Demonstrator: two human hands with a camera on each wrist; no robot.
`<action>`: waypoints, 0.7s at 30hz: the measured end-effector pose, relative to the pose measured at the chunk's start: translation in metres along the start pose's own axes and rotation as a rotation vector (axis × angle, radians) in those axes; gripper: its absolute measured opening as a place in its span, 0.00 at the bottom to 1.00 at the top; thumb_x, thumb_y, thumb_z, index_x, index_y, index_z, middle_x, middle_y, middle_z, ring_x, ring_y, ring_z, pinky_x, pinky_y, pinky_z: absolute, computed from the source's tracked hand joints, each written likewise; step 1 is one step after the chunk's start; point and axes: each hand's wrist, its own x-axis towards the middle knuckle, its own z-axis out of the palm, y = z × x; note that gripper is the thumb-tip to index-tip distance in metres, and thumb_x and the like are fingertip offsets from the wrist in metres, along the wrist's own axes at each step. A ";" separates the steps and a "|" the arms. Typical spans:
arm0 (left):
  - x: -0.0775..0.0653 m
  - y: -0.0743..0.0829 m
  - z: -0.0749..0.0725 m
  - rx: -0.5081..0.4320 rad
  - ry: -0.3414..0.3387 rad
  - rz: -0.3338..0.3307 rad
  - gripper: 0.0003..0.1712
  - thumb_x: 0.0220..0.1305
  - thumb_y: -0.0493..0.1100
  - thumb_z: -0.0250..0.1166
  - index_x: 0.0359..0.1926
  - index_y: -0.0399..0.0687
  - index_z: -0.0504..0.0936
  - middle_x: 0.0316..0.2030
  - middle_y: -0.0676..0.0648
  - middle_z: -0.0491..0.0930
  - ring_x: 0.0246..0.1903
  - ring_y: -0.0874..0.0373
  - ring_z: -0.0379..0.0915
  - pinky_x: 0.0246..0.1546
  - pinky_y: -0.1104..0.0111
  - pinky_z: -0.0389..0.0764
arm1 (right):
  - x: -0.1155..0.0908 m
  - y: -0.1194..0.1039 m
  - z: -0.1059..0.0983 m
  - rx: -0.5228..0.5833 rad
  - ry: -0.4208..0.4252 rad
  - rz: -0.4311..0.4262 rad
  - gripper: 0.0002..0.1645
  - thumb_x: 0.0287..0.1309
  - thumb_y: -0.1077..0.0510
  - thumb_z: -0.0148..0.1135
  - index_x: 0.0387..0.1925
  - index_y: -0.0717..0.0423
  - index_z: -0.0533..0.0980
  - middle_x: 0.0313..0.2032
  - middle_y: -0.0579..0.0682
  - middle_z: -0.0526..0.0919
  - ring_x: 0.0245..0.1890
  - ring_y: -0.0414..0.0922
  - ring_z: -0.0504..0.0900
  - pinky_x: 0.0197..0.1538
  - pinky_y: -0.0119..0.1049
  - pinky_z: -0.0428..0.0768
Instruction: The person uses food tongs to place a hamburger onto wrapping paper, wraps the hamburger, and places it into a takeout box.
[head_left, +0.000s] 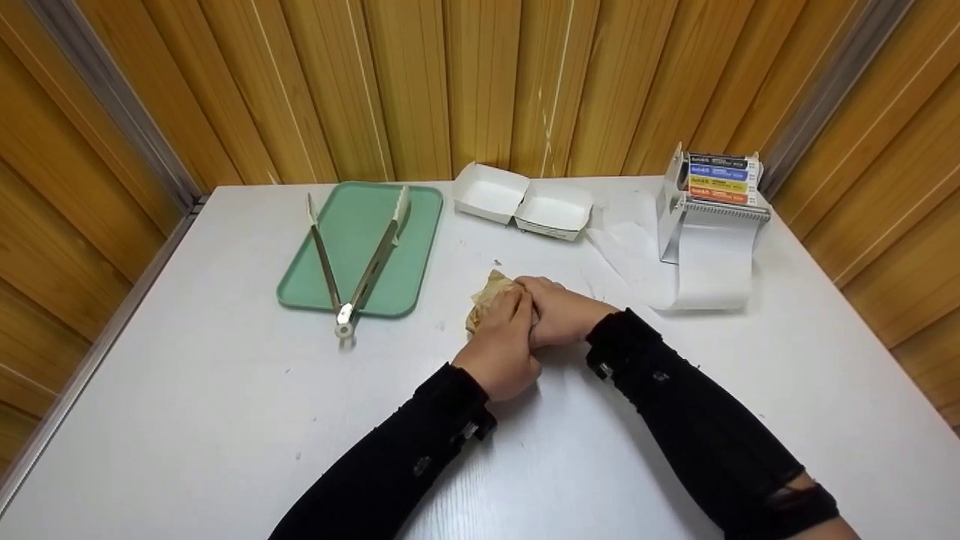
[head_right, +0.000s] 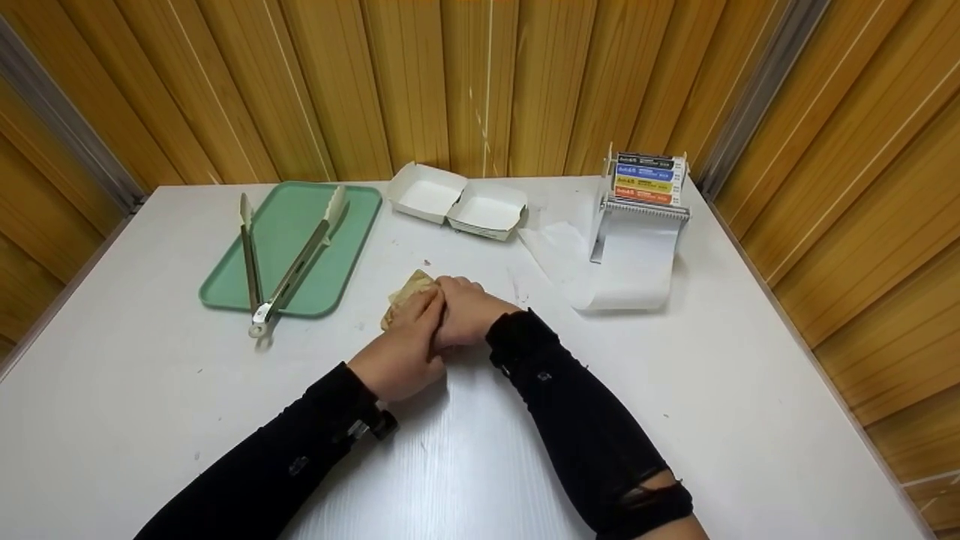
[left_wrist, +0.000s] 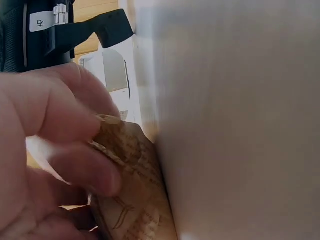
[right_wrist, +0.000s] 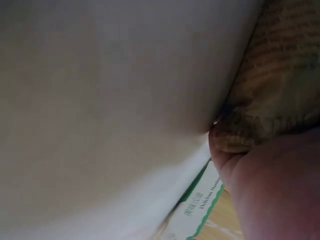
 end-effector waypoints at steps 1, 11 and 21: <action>0.000 0.000 0.000 0.008 -0.004 0.005 0.57 0.59 0.39 0.66 0.84 0.38 0.45 0.85 0.40 0.43 0.85 0.45 0.35 0.84 0.55 0.47 | 0.000 0.001 0.000 0.025 0.001 -0.008 0.50 0.54 0.43 0.74 0.73 0.56 0.65 0.72 0.58 0.71 0.73 0.56 0.69 0.76 0.53 0.67; 0.000 -0.003 -0.002 0.001 -0.013 0.021 0.53 0.68 0.46 0.66 0.84 0.39 0.47 0.85 0.38 0.43 0.84 0.39 0.35 0.83 0.50 0.49 | 0.001 -0.005 0.003 0.019 0.055 0.041 0.40 0.50 0.56 0.75 0.66 0.55 0.72 0.63 0.54 0.80 0.63 0.52 0.78 0.70 0.49 0.74; 0.005 -0.001 0.000 0.029 0.009 0.038 0.42 0.69 0.42 0.64 0.80 0.41 0.58 0.84 0.38 0.46 0.83 0.42 0.39 0.82 0.50 0.54 | -0.008 -0.003 0.002 0.060 0.047 0.039 0.42 0.53 0.52 0.72 0.69 0.53 0.70 0.68 0.54 0.78 0.66 0.52 0.77 0.72 0.51 0.74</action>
